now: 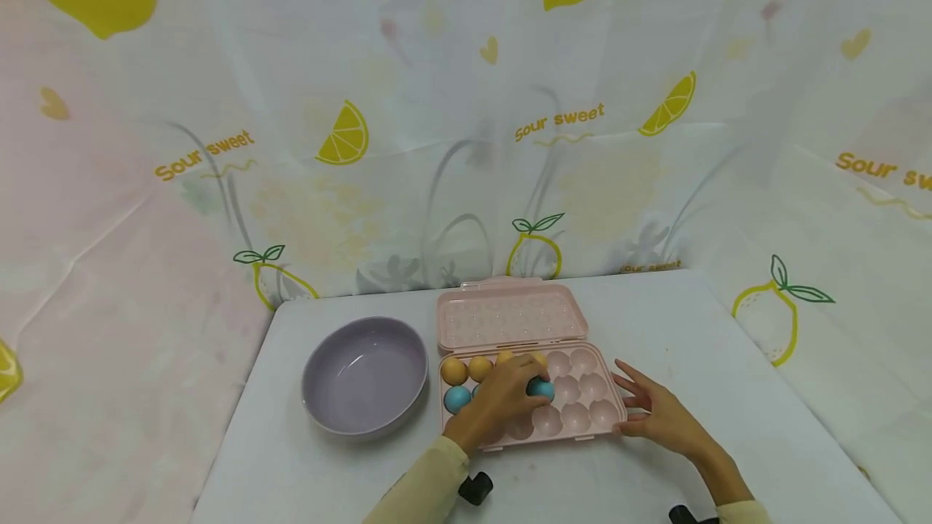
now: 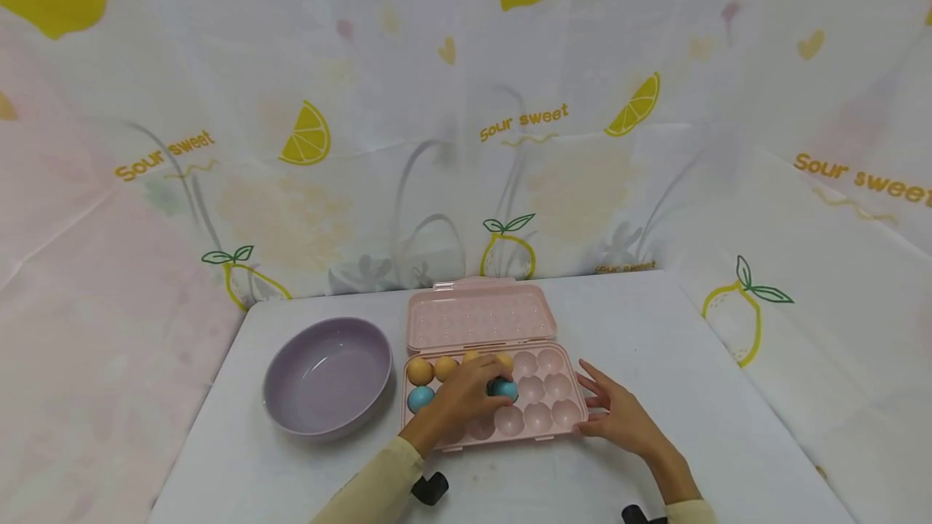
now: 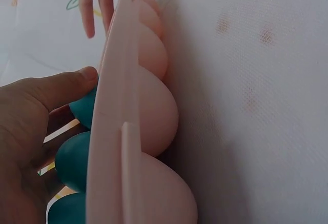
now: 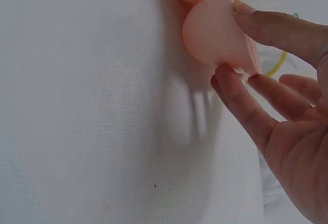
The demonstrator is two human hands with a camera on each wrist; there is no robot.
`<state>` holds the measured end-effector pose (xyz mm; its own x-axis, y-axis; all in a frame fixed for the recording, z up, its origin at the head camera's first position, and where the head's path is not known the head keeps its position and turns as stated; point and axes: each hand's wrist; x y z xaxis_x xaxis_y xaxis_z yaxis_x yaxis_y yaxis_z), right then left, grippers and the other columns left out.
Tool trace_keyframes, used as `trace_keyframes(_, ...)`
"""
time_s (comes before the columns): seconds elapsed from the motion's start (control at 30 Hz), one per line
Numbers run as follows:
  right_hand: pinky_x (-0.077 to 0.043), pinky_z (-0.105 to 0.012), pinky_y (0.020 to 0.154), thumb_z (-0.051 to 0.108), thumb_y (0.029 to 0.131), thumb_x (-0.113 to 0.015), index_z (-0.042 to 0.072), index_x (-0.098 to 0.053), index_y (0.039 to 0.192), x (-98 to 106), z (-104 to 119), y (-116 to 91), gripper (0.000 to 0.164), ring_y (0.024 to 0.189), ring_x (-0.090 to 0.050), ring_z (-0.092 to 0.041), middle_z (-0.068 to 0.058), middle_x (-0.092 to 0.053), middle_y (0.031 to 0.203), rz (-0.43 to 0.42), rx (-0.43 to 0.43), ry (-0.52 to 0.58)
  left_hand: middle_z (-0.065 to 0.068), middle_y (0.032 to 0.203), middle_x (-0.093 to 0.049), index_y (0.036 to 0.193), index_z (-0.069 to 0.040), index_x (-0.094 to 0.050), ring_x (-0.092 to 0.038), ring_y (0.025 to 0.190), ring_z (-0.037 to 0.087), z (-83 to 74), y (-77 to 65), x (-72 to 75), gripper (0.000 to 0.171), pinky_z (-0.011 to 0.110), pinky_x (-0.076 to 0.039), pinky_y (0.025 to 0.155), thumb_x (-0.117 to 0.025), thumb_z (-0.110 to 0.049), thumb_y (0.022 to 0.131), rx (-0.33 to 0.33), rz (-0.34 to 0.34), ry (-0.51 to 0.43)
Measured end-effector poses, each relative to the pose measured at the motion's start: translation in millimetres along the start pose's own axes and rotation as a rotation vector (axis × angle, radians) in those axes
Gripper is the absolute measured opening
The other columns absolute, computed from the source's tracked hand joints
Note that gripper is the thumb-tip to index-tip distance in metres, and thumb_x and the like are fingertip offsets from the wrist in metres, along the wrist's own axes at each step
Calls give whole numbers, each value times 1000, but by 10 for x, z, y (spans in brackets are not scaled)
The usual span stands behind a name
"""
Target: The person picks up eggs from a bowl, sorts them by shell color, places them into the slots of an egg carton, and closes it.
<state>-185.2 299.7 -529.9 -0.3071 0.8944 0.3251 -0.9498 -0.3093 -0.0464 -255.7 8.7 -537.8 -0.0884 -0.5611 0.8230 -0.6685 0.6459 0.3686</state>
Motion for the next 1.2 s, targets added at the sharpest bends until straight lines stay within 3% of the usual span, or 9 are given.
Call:
trace_keyframes(0.23,-56,-31,79,0,75,-80,-1,-19,153,-2,12,-4,100,116,-54,-47,-34,-25,150,8,4,24,-8,103,-62,104,-17,-69,-57,91,4,-23,-1,41,25,14,-46,83,-77,-31,85,7,5,3)
trace_keyframes(0.43,-56,-31,79,2,75,-81,-1,-21,153,5,11,5,98,115,-55,-46,-34,-28,149,7,8,-11,-7,105,-63,104,-15,-69,-57,95,5,2,-17,70,23,15,-46,85,-77,-26,85,-38,-39,-34)
trace_keyframes(0.57,-56,-30,78,6,75,-82,-2,-23,152,33,34,26,97,112,-58,-44,-34,-32,147,19,15,-75,-3,105,-65,106,-12,-69,-61,95,10,13,-20,137,23,16,-46,85,-75,-23,88,-58,-56,-56)
trace_keyframes(0.73,-56,-34,80,13,78,-82,-1,-26,151,92,126,58,94,112,-59,-42,-33,-38,144,30,7,-187,-3,106,-65,112,-14,-68,-62,93,10,61,-18,266,29,15,-47,80,-74,-29,88,-21,-70,10)
trace_keyframes(0.93,-55,-40,81,27,86,-76,3,-32,150,156,282,183,82,113,-59,-40,-28,-46,142,-65,38,-374,3,107,-63,115,-9,-66,-60,94,14,227,4,413,31,25,-51,78,-75,-20,87,-34,-174,26)
trace_keyframes(1.07,-55,-44,82,32,89,-72,3,-36,149,176,408,345,75,115,-57,-41,-26,-45,142,-126,60,-453,3,115,-61,122,-9,-63,-60,106,18,371,3,488,36,30,-52,86,-73,-17,89,12,-201,1)
trace_keyframes(1.2,-54,-48,83,30,92,-69,1,-36,148,185,495,528,72,118,-55,-43,-27,-43,143,-141,58,-481,9,128,-57,133,-7,-55,-55,119,25,510,-5,562,47,37,-48,96,-70,-21,92,129,-146,-32)
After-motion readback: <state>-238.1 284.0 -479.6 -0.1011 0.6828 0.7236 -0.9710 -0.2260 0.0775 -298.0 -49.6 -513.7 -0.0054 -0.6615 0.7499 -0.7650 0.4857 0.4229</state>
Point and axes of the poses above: each hand's wrist, its own y-axis towards the middle knuckle, its own x-axis out of the back of the hand, z = x × y
